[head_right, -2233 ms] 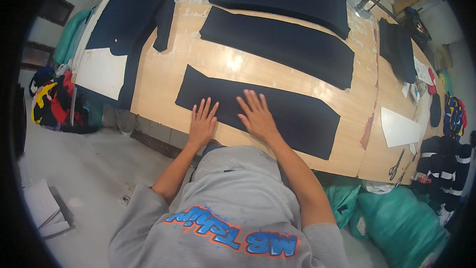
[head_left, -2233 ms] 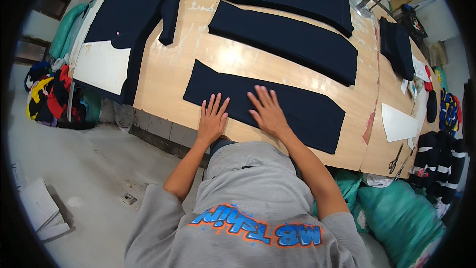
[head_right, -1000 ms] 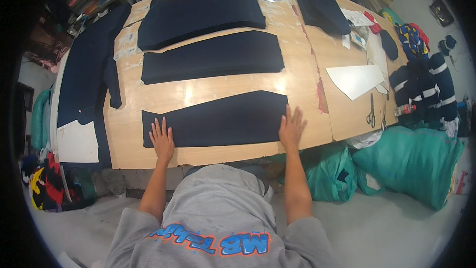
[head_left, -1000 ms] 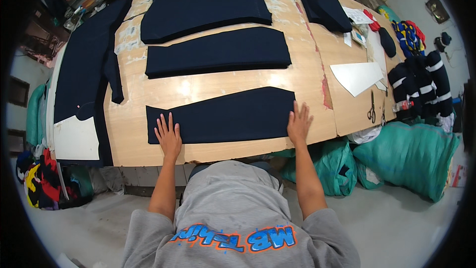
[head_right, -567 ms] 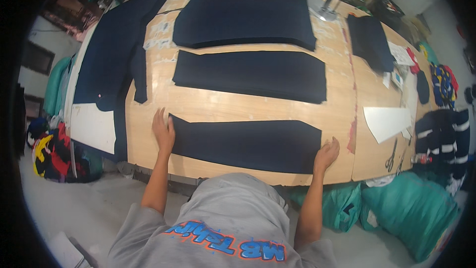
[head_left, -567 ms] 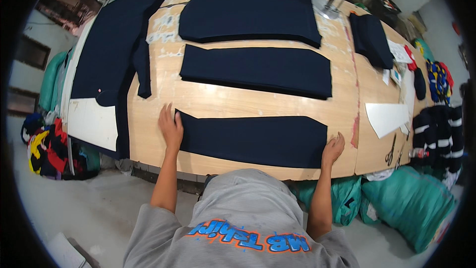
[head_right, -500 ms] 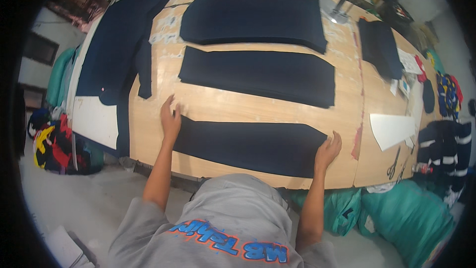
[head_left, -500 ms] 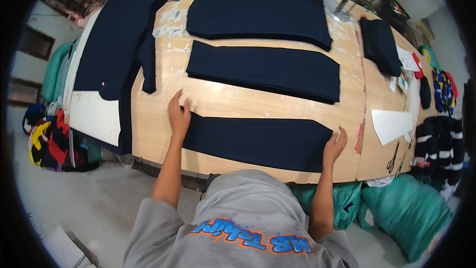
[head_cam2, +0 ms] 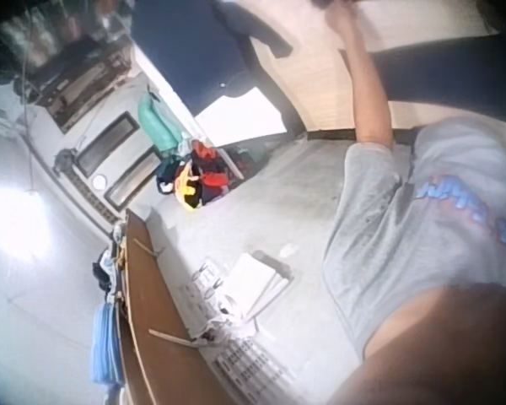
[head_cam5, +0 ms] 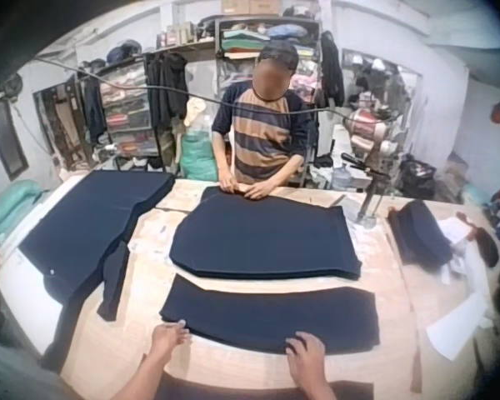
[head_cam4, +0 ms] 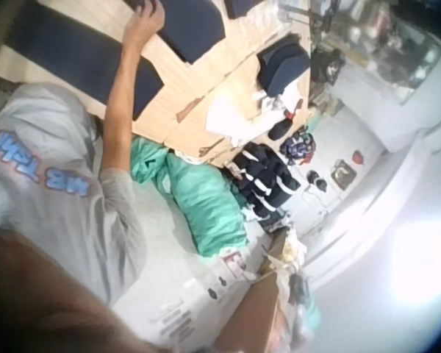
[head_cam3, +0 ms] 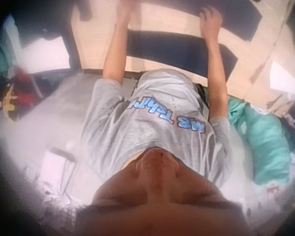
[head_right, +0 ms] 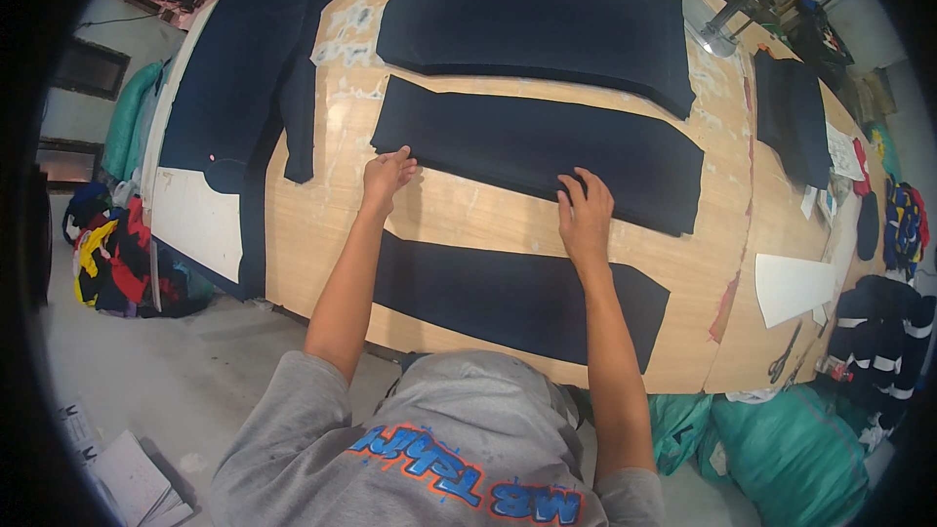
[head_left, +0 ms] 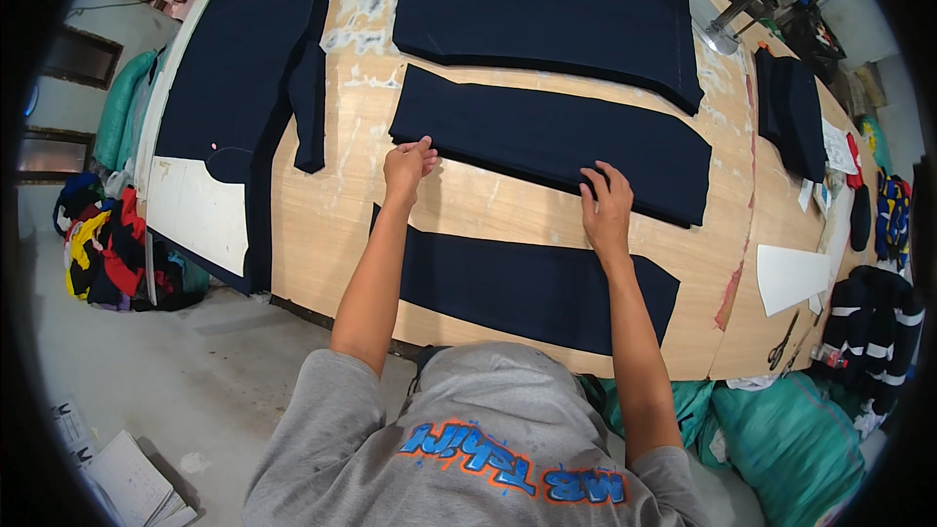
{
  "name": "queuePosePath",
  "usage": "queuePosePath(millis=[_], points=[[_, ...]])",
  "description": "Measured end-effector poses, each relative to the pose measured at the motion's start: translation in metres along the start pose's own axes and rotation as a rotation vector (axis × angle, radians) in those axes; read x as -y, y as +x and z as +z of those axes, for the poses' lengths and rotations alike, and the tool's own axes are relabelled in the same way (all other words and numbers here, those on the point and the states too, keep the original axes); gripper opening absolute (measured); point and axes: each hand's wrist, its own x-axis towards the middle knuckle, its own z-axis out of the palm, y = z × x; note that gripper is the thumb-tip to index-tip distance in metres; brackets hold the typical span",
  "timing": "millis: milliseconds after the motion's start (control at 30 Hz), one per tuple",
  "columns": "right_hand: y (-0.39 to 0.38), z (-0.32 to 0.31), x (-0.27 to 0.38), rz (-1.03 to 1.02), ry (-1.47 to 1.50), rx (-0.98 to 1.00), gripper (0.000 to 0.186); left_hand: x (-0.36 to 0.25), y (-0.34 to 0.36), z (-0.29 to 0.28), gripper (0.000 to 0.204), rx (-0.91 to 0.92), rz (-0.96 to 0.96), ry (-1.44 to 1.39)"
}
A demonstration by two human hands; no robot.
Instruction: The person cuts a piece of dark blue fabric using shears, then folds and stacks the cut pieces on the table. A coworker sews fabric pieces at a nearby machine. The person continues to fold and arrange the cut fabric pieces into neat stacks.
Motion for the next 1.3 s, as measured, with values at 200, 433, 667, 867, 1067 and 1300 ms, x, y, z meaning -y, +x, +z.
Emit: queuePosePath(millis=[200, 433, 667, 867, 1067, 1300], points=[[0.008, 0.023, 0.014, -0.063, -0.016, 0.081, 0.035, -0.007, 0.006, 0.006, 0.028, -0.067, -0.014, -0.048], [0.01, 0.027, 0.011, -0.118, -0.075, 0.078, 0.033, -0.008, 0.011, 0.01, 0.025, -0.13, 0.044, -0.07], [0.011, 0.03, 0.004, -0.107, -0.01, 0.013, 0.024, -0.021, 0.004, 0.014, 0.024, -0.124, 0.039, -0.105], [0.012, 0.035, 0.009, -0.075, 0.003, 0.006, 0.025, -0.023, 0.016, 0.012, 0.025, -0.167, 0.122, -0.145], [0.011, 0.033, 0.015, -0.072, -0.055, -0.001, 0.041, -0.057, -0.009, 0.02, 0.026, -0.135, 0.571, 0.416], [0.001, 0.022, -0.014, 0.013, -0.13, -0.008, 0.054, -0.101, 0.024, -0.017, 0.044, 0.293, 0.776, 0.635]])
